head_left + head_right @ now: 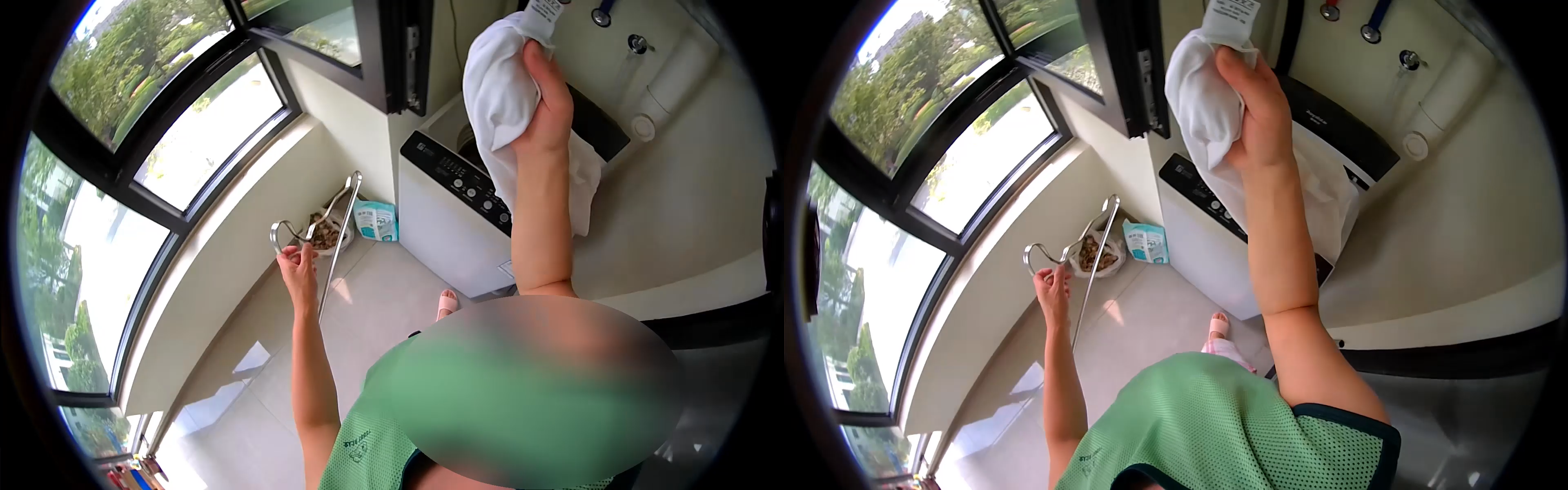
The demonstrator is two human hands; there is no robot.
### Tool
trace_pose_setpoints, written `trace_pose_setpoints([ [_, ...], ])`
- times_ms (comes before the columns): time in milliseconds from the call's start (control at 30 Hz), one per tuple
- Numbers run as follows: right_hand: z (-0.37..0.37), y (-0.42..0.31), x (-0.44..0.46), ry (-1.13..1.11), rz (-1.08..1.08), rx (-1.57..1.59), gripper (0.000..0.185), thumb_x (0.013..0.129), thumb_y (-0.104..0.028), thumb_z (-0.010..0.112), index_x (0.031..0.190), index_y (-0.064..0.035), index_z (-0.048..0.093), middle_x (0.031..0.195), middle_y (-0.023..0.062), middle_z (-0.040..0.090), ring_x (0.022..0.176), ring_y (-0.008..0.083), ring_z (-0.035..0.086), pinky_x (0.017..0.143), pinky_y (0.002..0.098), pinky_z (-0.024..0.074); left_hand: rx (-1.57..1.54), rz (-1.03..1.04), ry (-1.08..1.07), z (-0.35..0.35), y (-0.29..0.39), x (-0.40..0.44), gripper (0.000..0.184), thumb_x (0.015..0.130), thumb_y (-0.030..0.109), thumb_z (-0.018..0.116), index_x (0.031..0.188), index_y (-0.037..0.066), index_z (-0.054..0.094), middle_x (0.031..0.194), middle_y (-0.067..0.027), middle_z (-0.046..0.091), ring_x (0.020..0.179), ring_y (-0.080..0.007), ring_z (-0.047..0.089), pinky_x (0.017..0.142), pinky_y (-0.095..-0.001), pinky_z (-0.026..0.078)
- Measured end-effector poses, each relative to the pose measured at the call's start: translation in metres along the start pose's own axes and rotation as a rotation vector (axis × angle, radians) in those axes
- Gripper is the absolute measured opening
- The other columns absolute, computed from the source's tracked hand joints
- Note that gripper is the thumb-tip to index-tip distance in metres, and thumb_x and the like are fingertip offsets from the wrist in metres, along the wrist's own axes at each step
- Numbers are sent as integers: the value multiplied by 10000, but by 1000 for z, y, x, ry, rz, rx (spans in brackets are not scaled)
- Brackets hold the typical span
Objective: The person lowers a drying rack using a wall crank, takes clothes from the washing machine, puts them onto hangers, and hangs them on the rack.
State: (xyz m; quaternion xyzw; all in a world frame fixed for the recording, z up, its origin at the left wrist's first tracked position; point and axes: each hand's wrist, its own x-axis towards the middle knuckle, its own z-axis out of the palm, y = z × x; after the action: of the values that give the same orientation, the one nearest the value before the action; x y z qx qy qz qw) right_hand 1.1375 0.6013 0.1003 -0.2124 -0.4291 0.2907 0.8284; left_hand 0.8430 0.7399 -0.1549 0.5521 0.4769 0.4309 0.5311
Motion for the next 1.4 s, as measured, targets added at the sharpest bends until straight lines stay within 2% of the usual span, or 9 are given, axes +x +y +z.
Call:
trace_pose_setpoints([
  [167,128,84,-25,-129,281,199,240,829,-181,555,1023,-43,524,839,37,594,691,119,577,607,236,471,-367,57,-49,-82,20,-27,78,839,68,515,792,107,466,926,-48,604,556,-21,367,495,-165,311],
  [333,207,136,-52,-417,657,183,211,814,-185,573,953,-27,568,781,50,604,626,108,586,559,234,487,-240,41,-149,-156,55,-62,475,775,182,607,1212,45,482,790,47,416,600,-42,361,549,-170,314],
  [500,268,204,-64,-644,813,7,244,782,-214,637,939,-33,594,772,44,608,609,85,588,539,211,499,281,51,118,-218,49,-66,392,747,194,633,1048,-36,531,863,-26,397,633,-95,399,594,-236,372],
  [700,302,333,-45,-721,795,-148,208,794,-267,627,824,-62,606,689,19,593,577,71,565,536,211,475,107,86,572,-335,41,-84,207,745,224,676,789,38,596,799,10,354,647,-86,368,571,-230,338],
  [800,319,400,-54,-1058,846,-504,286,789,-322,615,826,-39,614,676,32,586,583,110,553,567,245,455,68,72,708,-376,56,-101,143,749,159,647,774,31,589,824,20,373,678,-74,378,597,-214,348],
  [967,397,466,-101,-1613,250,-634,577,761,-350,615,1219,-41,451,1189,196,480,1148,308,418,951,356,343,256,77,760,-413,80,-110,99,704,81,604,751,5,562,865,22,388,693,-80,389,621,-211,362],
  [1133,502,459,-181,-1764,-114,-121,622,750,-274,627,1308,-196,363,1351,85,343,1301,275,190,1045,444,222,360,-94,751,-424,99,-130,119,653,80,567,722,-15,548,938,-5,429,728,-107,421,645,-240,382],
  [1267,560,469,-237,-2004,-199,65,403,792,-327,580,1144,-139,522,1166,96,487,1175,267,371,1008,449,262,331,-139,812,-454,100,-171,150,654,83,545,764,-13,580,731,28,446,667,-81,405,611,-225,350],
  [1400,607,459,-282,-2267,-55,115,295,814,-345,562,924,-73,595,833,83,583,897,233,543,804,384,402,330,-154,894,-482,93,-208,174,671,105,541,782,-16,600,920,-13,479,788,-108,458,678,-236,376],
])
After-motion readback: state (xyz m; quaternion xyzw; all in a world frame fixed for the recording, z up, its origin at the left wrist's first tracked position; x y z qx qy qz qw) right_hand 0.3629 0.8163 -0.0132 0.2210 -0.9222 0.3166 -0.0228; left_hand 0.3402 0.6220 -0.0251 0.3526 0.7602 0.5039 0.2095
